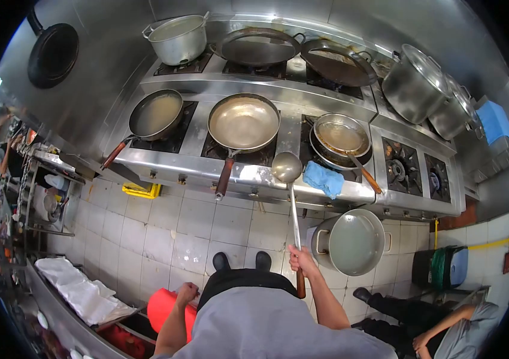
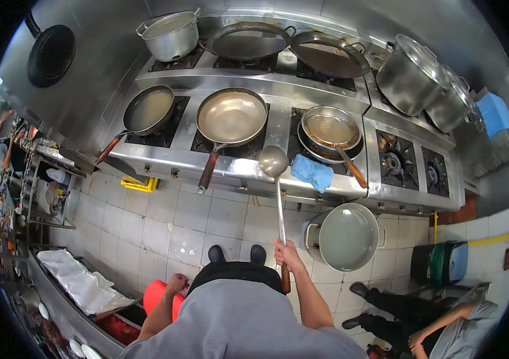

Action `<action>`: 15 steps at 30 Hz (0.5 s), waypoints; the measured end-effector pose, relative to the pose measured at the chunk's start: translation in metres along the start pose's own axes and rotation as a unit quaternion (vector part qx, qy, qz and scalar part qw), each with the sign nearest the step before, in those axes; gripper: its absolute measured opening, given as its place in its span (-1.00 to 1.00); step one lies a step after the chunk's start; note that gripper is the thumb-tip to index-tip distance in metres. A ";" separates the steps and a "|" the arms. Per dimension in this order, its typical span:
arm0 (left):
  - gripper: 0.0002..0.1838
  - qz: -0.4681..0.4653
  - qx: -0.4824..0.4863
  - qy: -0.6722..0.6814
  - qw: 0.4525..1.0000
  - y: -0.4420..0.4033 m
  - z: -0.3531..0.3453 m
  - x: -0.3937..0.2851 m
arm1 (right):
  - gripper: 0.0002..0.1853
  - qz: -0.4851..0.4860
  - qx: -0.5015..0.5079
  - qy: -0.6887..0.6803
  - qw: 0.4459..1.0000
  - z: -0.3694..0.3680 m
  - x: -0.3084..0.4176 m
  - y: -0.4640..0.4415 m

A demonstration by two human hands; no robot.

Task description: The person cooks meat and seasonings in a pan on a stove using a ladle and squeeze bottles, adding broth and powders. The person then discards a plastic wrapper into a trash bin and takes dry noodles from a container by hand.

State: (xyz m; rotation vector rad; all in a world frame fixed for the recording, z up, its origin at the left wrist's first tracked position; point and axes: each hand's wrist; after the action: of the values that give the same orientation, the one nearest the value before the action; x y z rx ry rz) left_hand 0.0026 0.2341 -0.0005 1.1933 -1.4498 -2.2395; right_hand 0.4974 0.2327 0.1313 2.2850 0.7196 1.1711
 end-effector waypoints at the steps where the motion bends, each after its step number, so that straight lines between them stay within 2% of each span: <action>1: -0.80 -0.015 0.010 0.024 1.000 -0.005 0.004 -0.006 | -0.56 0.009 -0.018 -0.003 1.000 -0.004 0.000 0.001; 6: -0.82 0.005 0.012 0.030 0.999 -0.015 0.016 -0.025 | -0.54 0.048 -0.073 0.026 0.996 -0.016 -0.004 0.002; 8: -0.83 0.008 0.016 0.032 0.999 -0.017 0.021 -0.025 | -0.56 0.083 -0.123 0.079 0.986 -0.022 -0.006 0.002; 11: -0.84 0.010 0.029 0.023 0.999 -0.021 0.026 -0.013 | -0.59 0.072 -0.189 0.153 0.967 -0.021 -0.010 -0.008; 13: -0.76 0.002 0.026 0.021 0.999 -0.022 0.029 0.001 | -0.60 0.079 -0.212 0.177 0.958 -0.023 -0.014 -0.012; 14: -0.84 0.038 0.040 0.004 0.998 -0.026 0.032 0.008 | -0.62 0.084 -0.231 0.202 0.948 -0.023 -0.015 -0.013; 15: -0.84 0.036 0.042 0.004 0.998 -0.026 0.034 0.015 | -0.62 0.084 -0.234 0.203 0.947 -0.027 -0.015 -0.013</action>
State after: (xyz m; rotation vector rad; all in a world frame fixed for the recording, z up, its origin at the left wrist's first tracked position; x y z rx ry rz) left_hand -0.0254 0.2607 -0.0237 1.1534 -1.5730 -2.1422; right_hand 0.4642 0.2377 0.1292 1.7515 0.3306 1.7144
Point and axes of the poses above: each hand's wrist, its own y-axis away from the middle knuckle, its own z-axis out of the back of the hand, x = y × z, and after that the axes turned 15 degrees about x, right-handed
